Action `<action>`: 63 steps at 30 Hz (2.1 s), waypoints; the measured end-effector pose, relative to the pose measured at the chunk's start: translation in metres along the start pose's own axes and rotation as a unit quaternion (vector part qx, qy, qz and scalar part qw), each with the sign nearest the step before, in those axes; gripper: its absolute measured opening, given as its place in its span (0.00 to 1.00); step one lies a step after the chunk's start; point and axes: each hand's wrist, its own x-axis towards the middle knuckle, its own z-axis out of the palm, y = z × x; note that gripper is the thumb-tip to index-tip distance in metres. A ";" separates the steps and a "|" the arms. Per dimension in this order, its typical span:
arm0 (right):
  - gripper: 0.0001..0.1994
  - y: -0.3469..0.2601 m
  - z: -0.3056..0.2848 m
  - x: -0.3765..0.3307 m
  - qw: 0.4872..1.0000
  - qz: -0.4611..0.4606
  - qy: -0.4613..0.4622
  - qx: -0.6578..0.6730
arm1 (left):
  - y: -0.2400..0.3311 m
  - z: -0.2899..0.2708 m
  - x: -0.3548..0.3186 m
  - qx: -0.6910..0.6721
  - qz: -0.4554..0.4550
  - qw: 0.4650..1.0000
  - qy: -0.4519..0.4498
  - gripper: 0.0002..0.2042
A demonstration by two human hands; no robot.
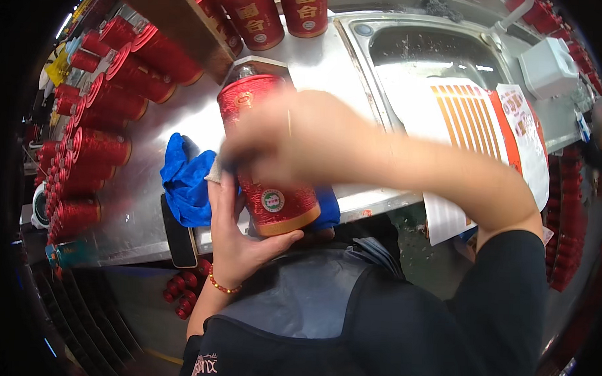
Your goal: The person applies gold labels to red cylindrical containers on a stainless steel workbench. They peel backing from labels, align and press them onto the cylinders, and wipe the surfaces with a blue cloth. Finished cylinders are placed on a nearby rack.
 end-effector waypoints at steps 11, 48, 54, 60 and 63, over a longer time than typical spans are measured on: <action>0.14 0.018 0.007 -0.022 0.956 0.157 0.086 0.233 | -0.016 0.010 -0.002 -0.146 -0.031 0.989 0.000 0.68; 0.09 0.025 -0.013 0.041 0.985 -0.051 0.013 -0.164 | -0.030 -0.001 0.118 -0.654 -0.262 0.708 -0.048 0.36; 0.06 0.000 -0.008 0.015 0.989 0.044 -0.089 0.107 | -0.039 0.002 0.124 -0.677 -0.258 0.688 -0.048 0.36; 0.07 -0.021 0.012 0.001 0.982 -0.163 0.027 -0.090 | -0.054 -0.017 0.140 -0.629 -0.273 0.723 -0.083 0.33; 0.09 -0.038 -0.005 0.006 0.978 -0.051 -0.156 0.127 | -0.047 -0.018 0.143 -0.624 -0.282 0.724 -0.087 0.30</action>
